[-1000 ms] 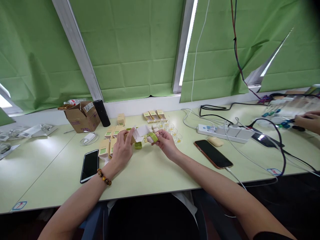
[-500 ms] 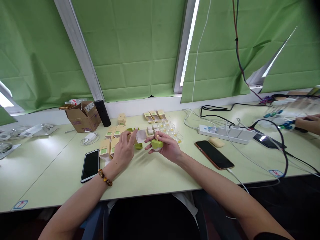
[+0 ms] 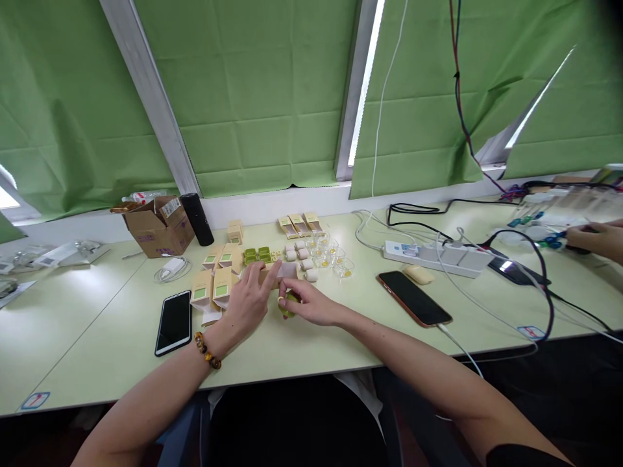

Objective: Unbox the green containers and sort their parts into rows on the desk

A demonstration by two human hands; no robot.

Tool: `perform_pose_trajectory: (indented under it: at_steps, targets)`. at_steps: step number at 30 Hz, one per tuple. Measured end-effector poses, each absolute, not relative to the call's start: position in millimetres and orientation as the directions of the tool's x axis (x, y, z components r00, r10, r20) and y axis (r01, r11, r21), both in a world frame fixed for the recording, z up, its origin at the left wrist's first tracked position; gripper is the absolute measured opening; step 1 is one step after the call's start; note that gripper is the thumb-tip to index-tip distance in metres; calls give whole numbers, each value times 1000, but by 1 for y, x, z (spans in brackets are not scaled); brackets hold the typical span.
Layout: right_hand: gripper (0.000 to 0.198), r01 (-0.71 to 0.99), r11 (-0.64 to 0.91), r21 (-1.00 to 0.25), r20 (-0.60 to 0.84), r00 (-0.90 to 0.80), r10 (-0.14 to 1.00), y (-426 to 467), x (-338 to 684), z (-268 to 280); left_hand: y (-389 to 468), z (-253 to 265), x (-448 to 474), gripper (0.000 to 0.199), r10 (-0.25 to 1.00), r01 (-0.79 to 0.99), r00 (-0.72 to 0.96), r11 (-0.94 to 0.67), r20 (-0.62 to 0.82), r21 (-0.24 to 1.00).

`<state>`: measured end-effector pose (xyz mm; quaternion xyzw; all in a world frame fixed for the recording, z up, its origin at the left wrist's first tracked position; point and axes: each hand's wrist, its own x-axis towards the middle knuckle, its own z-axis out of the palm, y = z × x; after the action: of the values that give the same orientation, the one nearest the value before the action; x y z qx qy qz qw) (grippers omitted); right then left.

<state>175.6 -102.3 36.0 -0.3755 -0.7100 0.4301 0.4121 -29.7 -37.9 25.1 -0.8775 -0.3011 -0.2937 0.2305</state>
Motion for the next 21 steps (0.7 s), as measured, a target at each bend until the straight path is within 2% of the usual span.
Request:
perform_pose_trajectory:
  at_steps: [3,7,11,14,17,19,21]
  targets:
    - [30,176,392,-903,347,-239,907,-99,178,36,-36,28,-31,86,421,704,614,-674,667,-222]
    - [29,131,401,-907,390,-103,915,-94,181,35,-34,32,-34,82,461,727,590,-661,663,-187]
    - [22,247,453,-857,457,-44,888,-94,184,41,-32,34,-36,78,497,738,555,-665,667,-119]
    - [13,463,520,-718,512,-155,845,-97,197,55,-28,35,-39,76,554,758,490,-652,673,-15]
    - [11,655,584,-479,405,-426,809,-100,214,69,-24,38,-42,74,593,760,431,-645,680,80]
    - [13,717,590,-371,325,-495,806,-99,224,72,-23,39,-42,73,614,756,409,-642,675,126]
    - [16,748,576,-330,264,-512,817,-97,230,72,-24,40,-42,73,626,749,398,-644,671,156]
